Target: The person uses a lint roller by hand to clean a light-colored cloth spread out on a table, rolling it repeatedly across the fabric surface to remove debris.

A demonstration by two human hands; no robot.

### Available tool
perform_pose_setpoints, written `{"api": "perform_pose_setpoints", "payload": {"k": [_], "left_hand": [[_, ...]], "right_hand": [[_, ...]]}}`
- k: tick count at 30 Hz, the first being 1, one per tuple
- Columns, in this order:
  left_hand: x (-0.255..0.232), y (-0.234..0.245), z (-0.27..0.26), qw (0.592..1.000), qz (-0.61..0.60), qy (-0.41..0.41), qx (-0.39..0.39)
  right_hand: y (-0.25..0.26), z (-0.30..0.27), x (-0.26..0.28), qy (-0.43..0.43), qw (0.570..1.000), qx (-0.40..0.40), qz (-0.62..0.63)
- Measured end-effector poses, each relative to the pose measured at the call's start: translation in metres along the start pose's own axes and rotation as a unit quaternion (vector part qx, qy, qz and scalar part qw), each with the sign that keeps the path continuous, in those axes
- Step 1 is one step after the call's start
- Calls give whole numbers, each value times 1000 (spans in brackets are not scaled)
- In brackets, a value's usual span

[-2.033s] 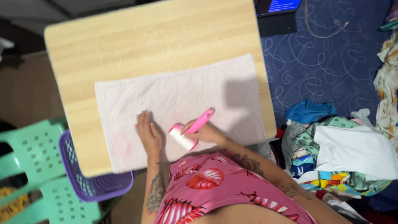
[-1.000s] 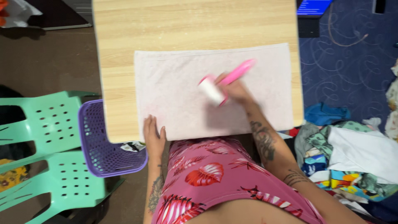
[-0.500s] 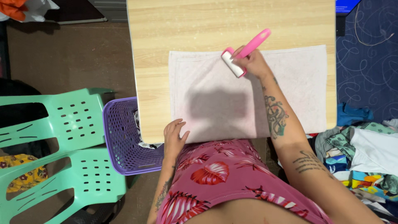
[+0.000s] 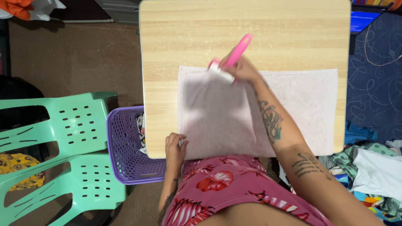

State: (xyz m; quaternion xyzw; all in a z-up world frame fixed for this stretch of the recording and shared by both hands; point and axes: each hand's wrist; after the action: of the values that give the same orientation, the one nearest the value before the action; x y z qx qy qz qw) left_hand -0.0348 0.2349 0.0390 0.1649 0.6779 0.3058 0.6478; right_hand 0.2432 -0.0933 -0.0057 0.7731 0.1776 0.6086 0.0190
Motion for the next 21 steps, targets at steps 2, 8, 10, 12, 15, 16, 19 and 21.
{"api": "perform_pose_setpoints", "payload": {"k": [2,8,10,12,15,16,19,21], "left_hand": [[2,-1,6,1000,-1,12,7],[10,-9,9,991,-15,131,-34],[13,-11,9,993,-9,105,-57],[14,-12,10,996,7,56,-69],[12,-12,12,996,4,74,-56],[10,-10,11,996,11,74,-51],[6,-8,19,993,23,114,-18],[4,-7,18,978,29,203,31]], "right_hand": [[-9,-1,6,46,998,28,46],[-158,-78,28,31,942,327,-65],[-166,-63,21,77,927,352,103],[-135,-15,13,-48,966,245,-62],[-86,51,19,11,997,82,-9],[-74,57,23,18,997,63,31],[-63,48,40,6,997,15,80],[-103,-8,37,27,995,90,19]]}}
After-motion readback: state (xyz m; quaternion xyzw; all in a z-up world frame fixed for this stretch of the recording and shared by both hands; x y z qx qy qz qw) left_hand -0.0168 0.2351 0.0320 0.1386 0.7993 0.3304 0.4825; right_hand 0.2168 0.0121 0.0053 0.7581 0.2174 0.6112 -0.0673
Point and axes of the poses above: each hand's wrist, its own z-axis towards the middle knuckle, its own y-axis out of the back of the hand, x = y × z, and after that the axes turned 10 degrees about -x, right-handed
